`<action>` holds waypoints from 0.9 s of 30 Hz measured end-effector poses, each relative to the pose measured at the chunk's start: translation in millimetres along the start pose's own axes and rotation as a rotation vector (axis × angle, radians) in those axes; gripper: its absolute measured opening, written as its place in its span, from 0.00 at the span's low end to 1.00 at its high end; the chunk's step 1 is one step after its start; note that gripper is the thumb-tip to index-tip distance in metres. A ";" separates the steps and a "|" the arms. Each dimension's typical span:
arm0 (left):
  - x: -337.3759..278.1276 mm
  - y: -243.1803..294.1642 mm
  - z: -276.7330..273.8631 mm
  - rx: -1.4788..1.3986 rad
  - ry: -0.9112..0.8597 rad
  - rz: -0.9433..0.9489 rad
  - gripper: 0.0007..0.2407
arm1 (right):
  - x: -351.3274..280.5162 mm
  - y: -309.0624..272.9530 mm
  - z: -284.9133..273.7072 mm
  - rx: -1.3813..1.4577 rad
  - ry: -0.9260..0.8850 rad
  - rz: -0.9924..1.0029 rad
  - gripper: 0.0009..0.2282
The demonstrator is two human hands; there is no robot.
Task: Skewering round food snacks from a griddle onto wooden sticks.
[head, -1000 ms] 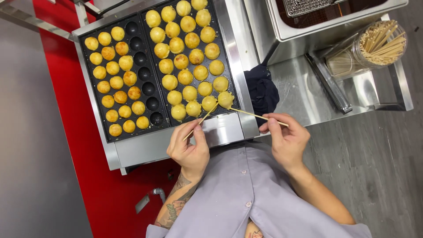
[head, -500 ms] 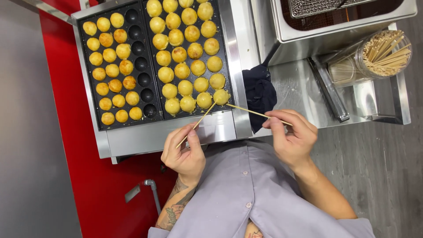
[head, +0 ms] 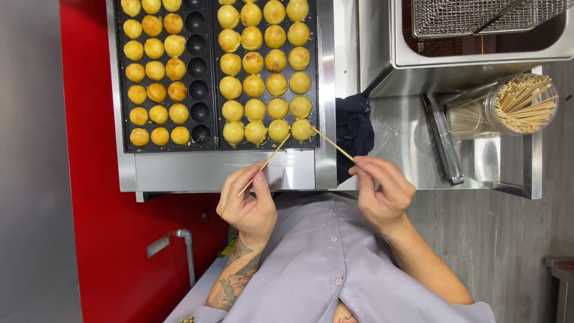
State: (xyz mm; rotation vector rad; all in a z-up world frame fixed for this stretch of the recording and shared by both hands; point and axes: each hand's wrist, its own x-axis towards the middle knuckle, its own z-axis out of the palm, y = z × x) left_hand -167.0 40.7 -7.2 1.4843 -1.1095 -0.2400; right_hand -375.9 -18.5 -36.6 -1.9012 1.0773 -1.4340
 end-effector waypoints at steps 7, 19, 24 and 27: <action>-3.9 4.2 0.1 0.015 0.011 -0.007 0.05 | 8.8 8.3 2.9 0.041 -0.041 0.008 0.05; -2.7 15.1 -4.6 0.068 0.041 0.071 0.06 | -16.5 3.4 -13.2 0.008 -0.022 -0.095 0.07; -0.4 13.1 -9.6 0.105 0.034 0.128 0.06 | -16.9 -10.9 -14.3 -0.056 0.021 -0.098 0.09; 2.3 16.9 -5.8 0.130 -0.030 0.197 0.08 | -19.0 -23.5 -11.0 -0.090 0.029 -0.085 0.10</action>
